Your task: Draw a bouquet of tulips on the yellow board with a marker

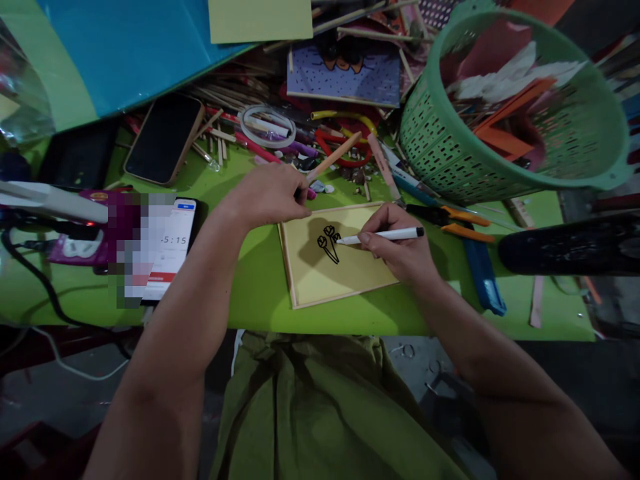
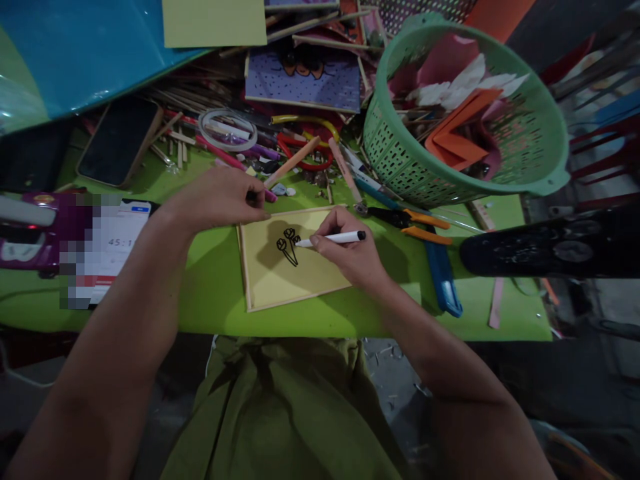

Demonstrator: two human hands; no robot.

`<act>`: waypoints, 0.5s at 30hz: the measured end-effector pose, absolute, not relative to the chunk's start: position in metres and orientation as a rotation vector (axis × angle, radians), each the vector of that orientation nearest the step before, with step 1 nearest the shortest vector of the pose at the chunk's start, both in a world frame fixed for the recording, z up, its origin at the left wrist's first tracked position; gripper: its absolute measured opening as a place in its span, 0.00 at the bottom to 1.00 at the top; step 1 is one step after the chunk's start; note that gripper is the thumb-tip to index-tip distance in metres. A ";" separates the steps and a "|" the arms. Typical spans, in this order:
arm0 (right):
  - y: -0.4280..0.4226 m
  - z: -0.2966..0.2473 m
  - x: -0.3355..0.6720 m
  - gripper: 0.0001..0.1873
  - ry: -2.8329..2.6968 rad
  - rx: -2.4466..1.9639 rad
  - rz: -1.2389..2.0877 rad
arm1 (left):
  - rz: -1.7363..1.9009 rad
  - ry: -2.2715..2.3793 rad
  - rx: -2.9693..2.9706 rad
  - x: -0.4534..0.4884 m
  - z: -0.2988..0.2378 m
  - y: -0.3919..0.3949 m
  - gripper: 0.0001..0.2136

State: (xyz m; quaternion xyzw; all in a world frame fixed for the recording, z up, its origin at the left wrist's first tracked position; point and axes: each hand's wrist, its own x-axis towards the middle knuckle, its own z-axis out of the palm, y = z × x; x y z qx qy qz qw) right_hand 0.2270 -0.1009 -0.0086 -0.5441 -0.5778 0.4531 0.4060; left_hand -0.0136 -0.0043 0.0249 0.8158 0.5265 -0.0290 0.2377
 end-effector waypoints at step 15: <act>-0.101 -0.009 0.228 0.13 -1.469 -1.373 1.161 | -0.031 1.422 2.240 -0.014 0.023 -0.004 0.10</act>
